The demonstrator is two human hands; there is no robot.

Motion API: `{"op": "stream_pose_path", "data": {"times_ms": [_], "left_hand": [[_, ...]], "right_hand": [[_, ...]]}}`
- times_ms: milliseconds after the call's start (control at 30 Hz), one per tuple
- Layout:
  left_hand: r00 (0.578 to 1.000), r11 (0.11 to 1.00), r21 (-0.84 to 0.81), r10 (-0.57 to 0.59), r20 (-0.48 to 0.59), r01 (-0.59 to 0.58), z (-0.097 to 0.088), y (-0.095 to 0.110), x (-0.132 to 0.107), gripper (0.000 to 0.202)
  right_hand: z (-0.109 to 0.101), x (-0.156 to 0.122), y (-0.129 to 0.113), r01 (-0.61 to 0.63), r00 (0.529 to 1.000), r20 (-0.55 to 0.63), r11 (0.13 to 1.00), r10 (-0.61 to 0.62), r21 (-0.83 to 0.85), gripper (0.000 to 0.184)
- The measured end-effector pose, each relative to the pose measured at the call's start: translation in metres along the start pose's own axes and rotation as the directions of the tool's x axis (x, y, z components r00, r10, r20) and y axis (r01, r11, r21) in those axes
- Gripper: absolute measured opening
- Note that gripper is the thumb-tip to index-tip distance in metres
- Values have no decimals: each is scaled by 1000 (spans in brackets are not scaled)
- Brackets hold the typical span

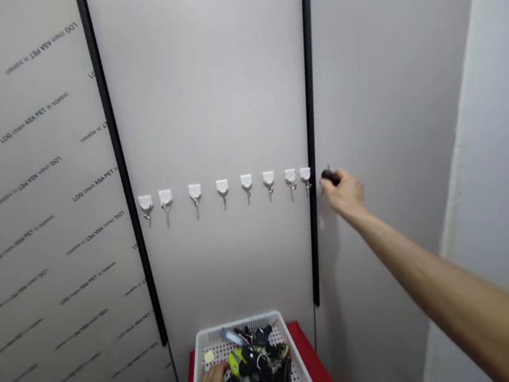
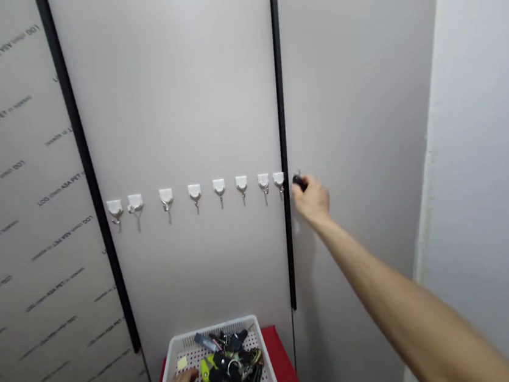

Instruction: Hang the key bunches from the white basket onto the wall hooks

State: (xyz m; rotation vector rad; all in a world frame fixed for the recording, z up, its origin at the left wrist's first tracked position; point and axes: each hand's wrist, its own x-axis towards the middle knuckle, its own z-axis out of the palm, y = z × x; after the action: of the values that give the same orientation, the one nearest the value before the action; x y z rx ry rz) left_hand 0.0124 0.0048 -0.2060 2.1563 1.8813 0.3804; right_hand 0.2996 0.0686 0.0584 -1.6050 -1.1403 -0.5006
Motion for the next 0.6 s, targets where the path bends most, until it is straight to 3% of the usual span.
{"op": "stream_pose_path", "data": {"times_ms": [100, 167, 200, 233, 300, 367, 400, 433, 533, 600], "left_hand": [[999, 999, -22, 26, -23, -27, 0, -2, -1, 41], [998, 998, -46, 46, -43, -48, 0, -4, -1, 38], [997, 996, -61, 58, -57, -61, 0, -5, -1, 38], [995, 994, -76, 68, -69, -73, 0, -6, -1, 38], [994, 991, -103, 73, -78, -81, 0, -9, -1, 37], [994, 988, -127, 76, -75, -85, 2, -11, -2, 36], [994, 985, -144, 80, -74, -90, 3, -13, -3, 34], [994, 980, -172, 84, -75, -96, 4, -14, -3, 33], [998, 917, -395, 36, -57, -56, 0, -16, 5, 27], [999, 753, -656, -43, 17, 44, -14, -12, 15, 17]], "right_hand": [[-19, 14, -24, 56, 998, -32, 998, -55, 34, 20], [-19, 1, -39, 157, 982, 97, 985, -164, 77, 16], [-13, -15, -44, 206, 950, 216, 972, -227, 116, 14], [-6, -37, -45, 240, 890, 355, 955, -287, 171, 12], [14, -94, -38, 230, 698, 609, 924, -376, 306, 8], [34, -156, -21, 92, 500, 759, 897, -417, 433, 5], [43, -184, -10, -12, 424, 816, 899, -393, 438, 2], [51, -207, -1, -51, 398, 835, 900, -379, 433, 4], [67, -242, 13, -360, 433, 876, 850, -213, 384, 17], [70, -239, 6, -599, 395, 912, 722, -109, 346, 31]]}}
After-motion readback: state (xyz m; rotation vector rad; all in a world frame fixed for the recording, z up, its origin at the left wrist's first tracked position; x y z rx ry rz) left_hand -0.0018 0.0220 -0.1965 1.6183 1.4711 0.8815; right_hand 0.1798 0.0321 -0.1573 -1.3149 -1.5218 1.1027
